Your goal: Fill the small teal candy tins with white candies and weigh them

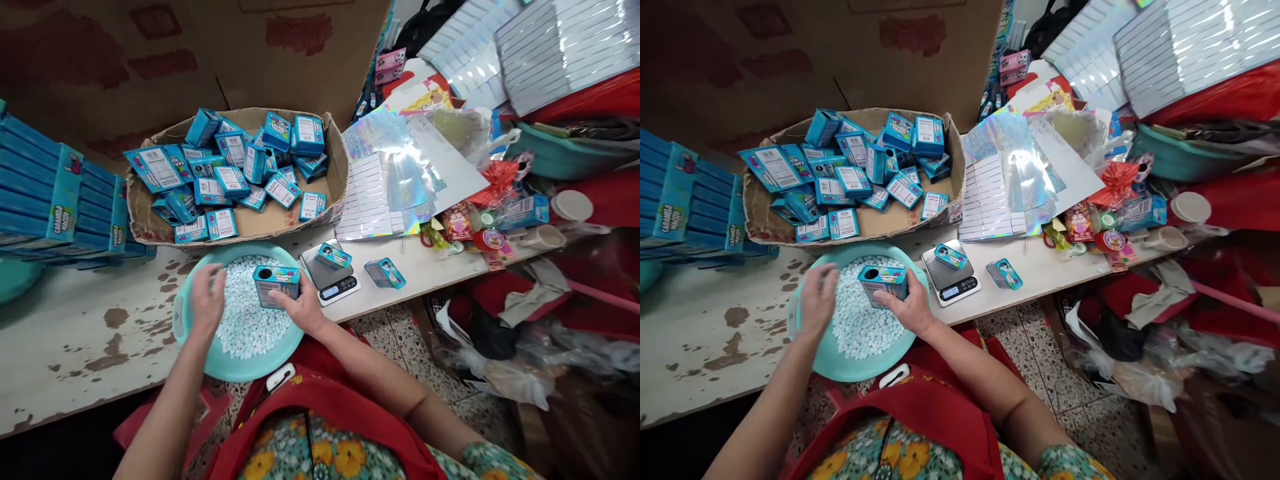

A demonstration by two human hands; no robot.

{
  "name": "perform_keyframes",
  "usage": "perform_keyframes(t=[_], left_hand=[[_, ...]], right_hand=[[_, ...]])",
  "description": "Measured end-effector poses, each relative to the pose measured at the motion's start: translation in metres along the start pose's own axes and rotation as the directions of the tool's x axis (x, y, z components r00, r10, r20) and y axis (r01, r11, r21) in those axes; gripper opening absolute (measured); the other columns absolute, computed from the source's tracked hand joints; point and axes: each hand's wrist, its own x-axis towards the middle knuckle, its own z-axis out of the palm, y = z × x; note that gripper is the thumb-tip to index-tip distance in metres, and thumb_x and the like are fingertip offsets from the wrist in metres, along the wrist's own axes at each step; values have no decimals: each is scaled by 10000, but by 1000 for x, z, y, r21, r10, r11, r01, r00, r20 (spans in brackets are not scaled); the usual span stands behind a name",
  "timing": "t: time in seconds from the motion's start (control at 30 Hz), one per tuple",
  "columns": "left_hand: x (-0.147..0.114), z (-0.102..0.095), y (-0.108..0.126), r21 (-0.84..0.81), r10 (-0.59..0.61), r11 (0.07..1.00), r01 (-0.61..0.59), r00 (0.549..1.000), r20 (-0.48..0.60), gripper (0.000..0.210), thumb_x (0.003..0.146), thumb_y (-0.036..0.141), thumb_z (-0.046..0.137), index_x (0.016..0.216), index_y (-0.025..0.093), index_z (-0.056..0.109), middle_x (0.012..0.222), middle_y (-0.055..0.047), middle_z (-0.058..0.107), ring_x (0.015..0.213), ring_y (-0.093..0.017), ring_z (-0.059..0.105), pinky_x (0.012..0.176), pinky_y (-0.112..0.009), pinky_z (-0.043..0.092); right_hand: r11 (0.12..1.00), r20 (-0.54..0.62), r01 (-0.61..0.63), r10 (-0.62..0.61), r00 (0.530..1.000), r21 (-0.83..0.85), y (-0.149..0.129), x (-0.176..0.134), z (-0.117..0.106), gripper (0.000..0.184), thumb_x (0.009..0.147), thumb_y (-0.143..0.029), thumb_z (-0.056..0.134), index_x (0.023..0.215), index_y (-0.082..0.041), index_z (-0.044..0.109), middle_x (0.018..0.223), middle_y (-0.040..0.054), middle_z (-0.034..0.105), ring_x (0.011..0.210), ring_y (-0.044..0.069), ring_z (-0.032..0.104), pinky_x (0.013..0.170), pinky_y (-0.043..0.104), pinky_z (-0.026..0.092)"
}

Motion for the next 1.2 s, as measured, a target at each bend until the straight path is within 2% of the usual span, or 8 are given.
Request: perform_keyframes(t=[0.2,0.43,0.53,0.63,0.77,0.87,0.97,1.2], left_hand=[[-30,92,-16,366,-38,927,-86,947,319,373,811,375,529,1123,192,618,1227,-147,526,1152,-339,423,951,-488,354],[-75,51,-5,294,117,862,-414,726,678,354,858,474,448,975,215,659,1033,-129,601,949,-274,535,802,-394,419],[-79,34,-18,353,-34,903,-246,778,628,308,866,445,434,906,235,656,1002,-96,614,837,-228,580,705,-332,432],[-70,22,-25,245,-244,959,146,863,442,217,774,421,564,746,215,628,796,-49,628,722,-193,592,630,-278,430],[-54,2,-8,-369,-512,699,612,789,340,284,678,450,666,657,187,561,541,18,520,438,-120,478,407,-219,332],[-45,-10,17,-739,-509,379,558,792,337,271,674,406,684,721,177,548,592,24,537,386,-79,440,346,-191,276],[-37,-12,36,-895,-484,211,393,837,254,239,696,361,668,743,172,529,678,12,575,487,-96,543,447,-211,427],[-30,-8,50,-944,-543,216,249,834,96,271,718,392,661,763,181,496,676,37,570,552,-125,614,583,-281,527]], right_hand=[[999,-153,38,-39,987,-9,37,-13,5,425,682,-434,730,986,-210,535,891,24,638,817,191,617,777,329,520],[993,-148,39,-55,987,-110,31,-12,8,383,712,-401,697,991,-197,532,873,20,624,802,179,601,781,326,508],[980,-86,75,-92,992,-182,26,-11,8,428,698,-378,709,1037,-188,530,958,47,619,875,196,600,827,343,496],[969,-6,94,-98,995,-229,21,-12,6,432,727,-393,695,1080,-199,541,1026,56,619,933,203,597,864,352,479],[933,90,148,-125,988,-327,16,-17,4,354,769,-397,674,1050,-204,578,1007,57,615,965,209,582,877,351,458],[892,199,216,-146,969,-397,17,-23,9,305,759,-346,686,1007,-199,589,956,55,611,924,214,582,830,348,467],[856,291,275,-155,944,-437,20,-26,20,287,748,-311,697,991,-194,600,928,57,615,908,224,581,804,351,471],[830,339,327,-178,924,-453,4,-27,34,321,731,-295,717,1023,-211,615,952,61,645,918,231,592,815,365,478]])
